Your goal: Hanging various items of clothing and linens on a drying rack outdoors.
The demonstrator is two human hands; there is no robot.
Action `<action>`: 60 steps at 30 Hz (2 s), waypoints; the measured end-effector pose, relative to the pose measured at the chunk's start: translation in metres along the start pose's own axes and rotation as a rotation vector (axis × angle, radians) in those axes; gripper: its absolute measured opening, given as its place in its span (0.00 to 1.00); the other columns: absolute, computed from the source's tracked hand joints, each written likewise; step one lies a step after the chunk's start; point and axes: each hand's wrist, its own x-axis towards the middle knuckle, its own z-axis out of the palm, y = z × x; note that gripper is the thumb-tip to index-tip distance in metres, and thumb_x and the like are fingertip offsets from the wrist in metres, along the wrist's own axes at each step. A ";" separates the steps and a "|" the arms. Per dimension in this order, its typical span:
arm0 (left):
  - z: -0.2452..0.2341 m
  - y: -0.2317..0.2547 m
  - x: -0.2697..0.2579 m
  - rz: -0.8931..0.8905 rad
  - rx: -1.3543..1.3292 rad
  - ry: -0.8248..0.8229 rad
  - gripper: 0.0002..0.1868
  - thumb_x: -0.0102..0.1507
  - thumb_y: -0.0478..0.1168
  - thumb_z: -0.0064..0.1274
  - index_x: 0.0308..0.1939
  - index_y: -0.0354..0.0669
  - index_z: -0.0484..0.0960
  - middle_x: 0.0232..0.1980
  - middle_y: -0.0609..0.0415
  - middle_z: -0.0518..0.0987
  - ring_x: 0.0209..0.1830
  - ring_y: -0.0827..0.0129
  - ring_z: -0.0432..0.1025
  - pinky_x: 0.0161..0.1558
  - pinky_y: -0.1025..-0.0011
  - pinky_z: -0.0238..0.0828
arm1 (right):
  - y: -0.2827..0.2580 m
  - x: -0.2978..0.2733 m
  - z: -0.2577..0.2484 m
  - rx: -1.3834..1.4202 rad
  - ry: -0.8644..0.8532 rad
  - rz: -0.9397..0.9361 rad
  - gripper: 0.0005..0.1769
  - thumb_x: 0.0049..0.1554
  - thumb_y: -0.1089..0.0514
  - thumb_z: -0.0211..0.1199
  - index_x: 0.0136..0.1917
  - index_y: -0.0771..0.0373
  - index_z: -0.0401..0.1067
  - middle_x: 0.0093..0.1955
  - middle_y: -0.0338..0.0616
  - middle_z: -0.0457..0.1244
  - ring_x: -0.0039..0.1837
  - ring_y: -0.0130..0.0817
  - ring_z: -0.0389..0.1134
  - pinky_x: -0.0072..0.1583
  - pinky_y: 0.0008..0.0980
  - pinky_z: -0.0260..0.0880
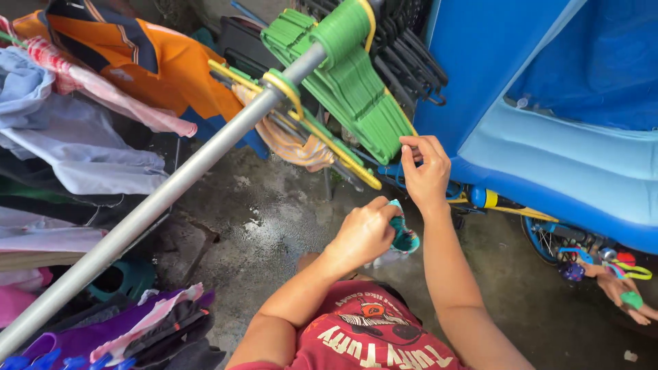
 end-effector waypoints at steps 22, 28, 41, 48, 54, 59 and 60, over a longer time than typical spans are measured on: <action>-0.070 -0.023 0.108 0.081 0.156 -0.059 0.10 0.51 0.31 0.55 0.36 0.32 0.79 0.39 0.39 0.76 0.32 0.42 0.76 0.37 0.51 0.75 | -0.004 0.110 0.020 -0.071 -0.391 0.103 0.18 0.56 0.58 0.64 0.59 0.64 0.77 0.40 0.51 0.66 0.37 0.46 0.67 0.42 0.40 0.65; -0.083 -0.040 0.104 0.080 0.158 -0.212 0.09 0.51 0.32 0.55 0.35 0.31 0.79 0.39 0.40 0.77 0.33 0.43 0.77 0.38 0.52 0.75 | 0.008 0.102 0.032 -0.037 -0.459 0.180 0.18 0.53 0.57 0.68 0.56 0.63 0.79 0.35 0.44 0.64 0.32 0.33 0.63 0.37 0.33 0.63; -0.069 -0.033 0.075 0.110 0.172 -0.229 0.12 0.49 0.33 0.57 0.36 0.33 0.81 0.40 0.42 0.78 0.35 0.44 0.77 0.39 0.52 0.75 | 0.016 0.072 0.040 -0.003 0.010 0.192 0.13 0.55 0.58 0.71 0.42 0.63 0.67 0.33 0.40 0.58 0.35 0.29 0.57 0.39 0.31 0.59; -0.014 -0.020 0.007 0.110 0.193 -0.081 0.14 0.49 0.32 0.57 0.39 0.35 0.81 0.43 0.43 0.78 0.35 0.46 0.78 0.39 0.54 0.77 | 0.022 -0.048 -0.025 -0.251 0.189 0.018 0.11 0.65 0.55 0.67 0.53 0.65 0.73 0.44 0.48 0.68 0.45 0.44 0.69 0.48 0.39 0.68; 0.052 -0.066 -0.060 -0.156 0.349 0.074 0.12 0.47 0.33 0.61 0.33 0.37 0.80 0.40 0.44 0.79 0.35 0.46 0.79 0.38 0.53 0.77 | 0.013 -0.186 -0.091 -0.484 -0.014 0.136 0.09 0.65 0.55 0.64 0.52 0.62 0.75 0.45 0.50 0.68 0.48 0.49 0.70 0.50 0.45 0.67; 0.105 -0.154 -0.113 -0.390 0.489 0.133 0.06 0.53 0.33 0.59 0.34 0.37 0.80 0.40 0.42 0.80 0.35 0.46 0.79 0.37 0.53 0.78 | -0.027 -0.247 -0.111 -0.520 -0.302 0.234 0.09 0.61 0.52 0.64 0.50 0.60 0.76 0.44 0.47 0.69 0.47 0.49 0.70 0.47 0.46 0.66; 0.108 -0.163 -0.123 -0.380 0.507 0.198 0.07 0.52 0.32 0.59 0.32 0.34 0.80 0.41 0.40 0.79 0.34 0.45 0.79 0.35 0.53 0.77 | -0.035 -0.254 -0.110 -0.493 -0.351 0.197 0.09 0.60 0.53 0.65 0.50 0.59 0.76 0.44 0.46 0.69 0.47 0.48 0.70 0.47 0.46 0.66</action>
